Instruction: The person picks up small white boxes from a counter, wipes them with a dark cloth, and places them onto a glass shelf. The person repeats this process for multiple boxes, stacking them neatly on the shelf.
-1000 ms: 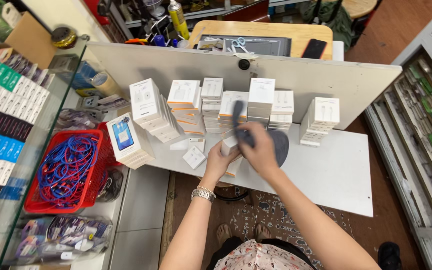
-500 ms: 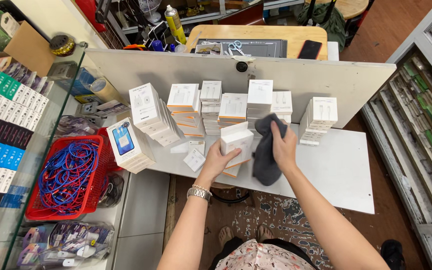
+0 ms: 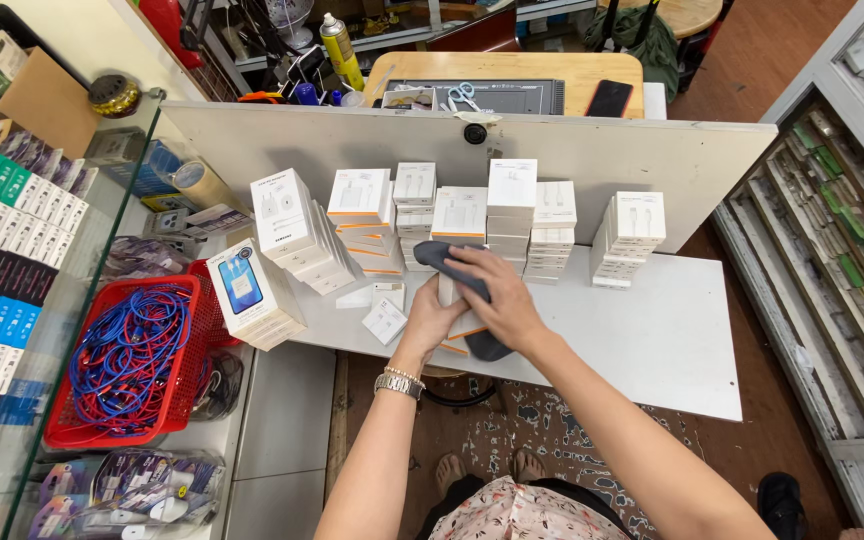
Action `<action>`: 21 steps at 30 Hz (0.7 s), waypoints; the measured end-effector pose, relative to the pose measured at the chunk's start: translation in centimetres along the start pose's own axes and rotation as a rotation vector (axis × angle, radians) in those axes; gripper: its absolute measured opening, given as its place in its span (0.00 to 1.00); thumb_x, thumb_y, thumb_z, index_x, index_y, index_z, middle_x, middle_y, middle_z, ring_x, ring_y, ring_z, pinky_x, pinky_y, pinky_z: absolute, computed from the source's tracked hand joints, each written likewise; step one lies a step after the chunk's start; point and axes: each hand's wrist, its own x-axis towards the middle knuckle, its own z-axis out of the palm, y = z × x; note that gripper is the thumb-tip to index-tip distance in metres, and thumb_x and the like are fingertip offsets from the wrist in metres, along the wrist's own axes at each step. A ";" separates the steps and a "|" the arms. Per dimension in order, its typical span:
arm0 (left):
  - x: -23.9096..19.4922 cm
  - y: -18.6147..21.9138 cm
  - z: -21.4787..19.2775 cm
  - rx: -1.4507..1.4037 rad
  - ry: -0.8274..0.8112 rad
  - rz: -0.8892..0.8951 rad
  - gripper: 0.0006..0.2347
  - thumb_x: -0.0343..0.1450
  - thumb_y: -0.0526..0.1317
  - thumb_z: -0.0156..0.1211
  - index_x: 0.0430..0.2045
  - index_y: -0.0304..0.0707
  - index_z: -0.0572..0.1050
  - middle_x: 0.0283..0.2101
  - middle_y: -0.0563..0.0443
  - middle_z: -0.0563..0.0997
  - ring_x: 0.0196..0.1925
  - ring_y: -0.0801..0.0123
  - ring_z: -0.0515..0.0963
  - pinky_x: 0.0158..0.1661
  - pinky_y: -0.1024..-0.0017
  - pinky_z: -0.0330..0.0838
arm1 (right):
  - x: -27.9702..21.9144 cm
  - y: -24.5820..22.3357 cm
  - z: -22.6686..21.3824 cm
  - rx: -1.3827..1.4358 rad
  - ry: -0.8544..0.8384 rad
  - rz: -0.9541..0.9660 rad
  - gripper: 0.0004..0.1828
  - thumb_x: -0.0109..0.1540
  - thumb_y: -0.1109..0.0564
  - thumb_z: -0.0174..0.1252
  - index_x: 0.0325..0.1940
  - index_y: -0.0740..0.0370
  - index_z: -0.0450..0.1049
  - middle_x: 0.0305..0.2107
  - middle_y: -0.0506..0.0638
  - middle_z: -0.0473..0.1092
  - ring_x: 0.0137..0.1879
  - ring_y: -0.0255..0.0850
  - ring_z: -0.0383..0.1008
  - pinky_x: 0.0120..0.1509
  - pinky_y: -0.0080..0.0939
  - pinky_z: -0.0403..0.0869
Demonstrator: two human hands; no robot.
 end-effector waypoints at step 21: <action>2.7 -3.7 -2.9 -0.044 0.094 -0.308 0.34 0.72 0.41 0.62 0.73 0.42 0.51 0.71 0.41 0.61 0.72 0.63 0.63 0.65 0.68 0.61 | -1.1 9.7 -3.3 0.606 0.211 1.031 0.35 0.69 0.33 0.51 0.50 0.73 0.77 0.50 0.64 0.74 0.52 0.48 0.76 0.57 0.48 0.72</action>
